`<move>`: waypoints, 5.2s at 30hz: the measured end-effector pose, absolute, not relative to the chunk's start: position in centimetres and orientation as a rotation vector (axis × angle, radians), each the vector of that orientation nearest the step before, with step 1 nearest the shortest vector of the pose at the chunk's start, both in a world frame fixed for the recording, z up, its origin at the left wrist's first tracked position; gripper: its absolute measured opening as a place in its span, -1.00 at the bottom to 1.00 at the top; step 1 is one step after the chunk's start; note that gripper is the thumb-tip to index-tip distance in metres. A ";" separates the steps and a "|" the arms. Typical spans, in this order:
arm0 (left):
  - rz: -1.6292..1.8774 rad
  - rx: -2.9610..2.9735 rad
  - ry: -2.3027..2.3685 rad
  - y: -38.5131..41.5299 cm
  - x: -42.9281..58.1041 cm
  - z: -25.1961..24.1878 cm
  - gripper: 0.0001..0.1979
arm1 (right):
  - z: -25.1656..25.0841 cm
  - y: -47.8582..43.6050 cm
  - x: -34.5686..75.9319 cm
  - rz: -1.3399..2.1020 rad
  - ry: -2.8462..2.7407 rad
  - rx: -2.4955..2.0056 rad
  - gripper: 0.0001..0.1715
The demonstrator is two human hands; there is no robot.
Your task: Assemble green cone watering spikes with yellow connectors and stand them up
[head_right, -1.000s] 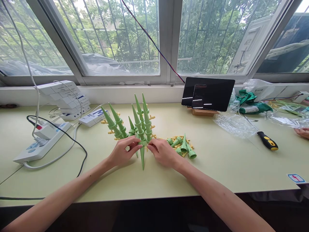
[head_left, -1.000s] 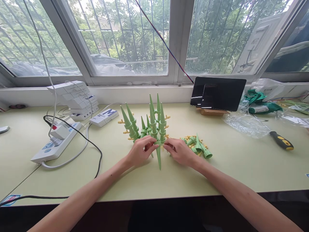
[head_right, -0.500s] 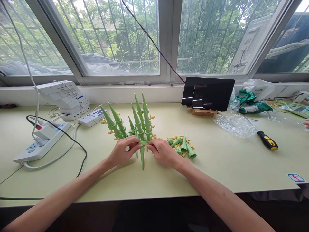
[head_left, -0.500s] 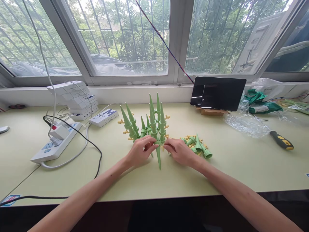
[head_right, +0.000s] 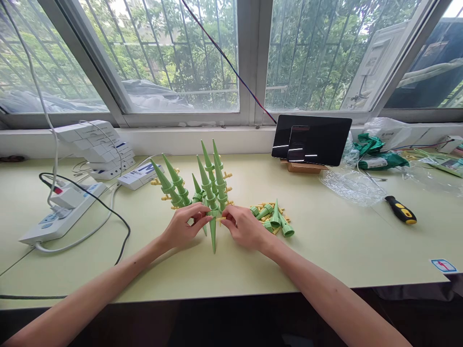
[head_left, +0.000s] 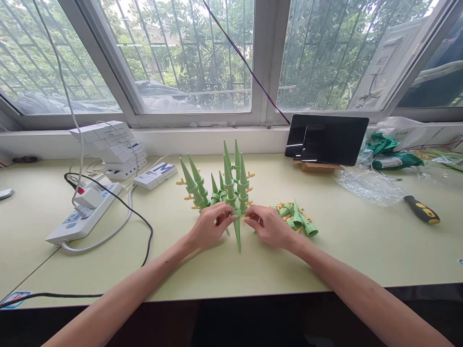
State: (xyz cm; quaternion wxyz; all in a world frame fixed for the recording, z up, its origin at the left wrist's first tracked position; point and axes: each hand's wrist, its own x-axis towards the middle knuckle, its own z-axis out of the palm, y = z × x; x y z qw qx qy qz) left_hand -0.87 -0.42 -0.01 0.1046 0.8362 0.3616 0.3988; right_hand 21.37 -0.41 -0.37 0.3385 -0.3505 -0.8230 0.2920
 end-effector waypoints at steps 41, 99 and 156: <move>1.056 2.280 1.176 -1.3 -0.3 -0.3 -0.70 | -0.3 -0.6 21.0 0.813 -2.051 -0.903 -0.86; 1.128 2.293 1.246 -1.8 0.2 -0.1 -0.70 | -0.6 -0.7 20.8 0.716 -2.091 -0.892 -0.78; 1.116 2.290 1.135 -2.0 0.2 -0.1 -0.60 | 0.5 -1.0 20.6 1.286 -1.860 -0.976 -0.52</move>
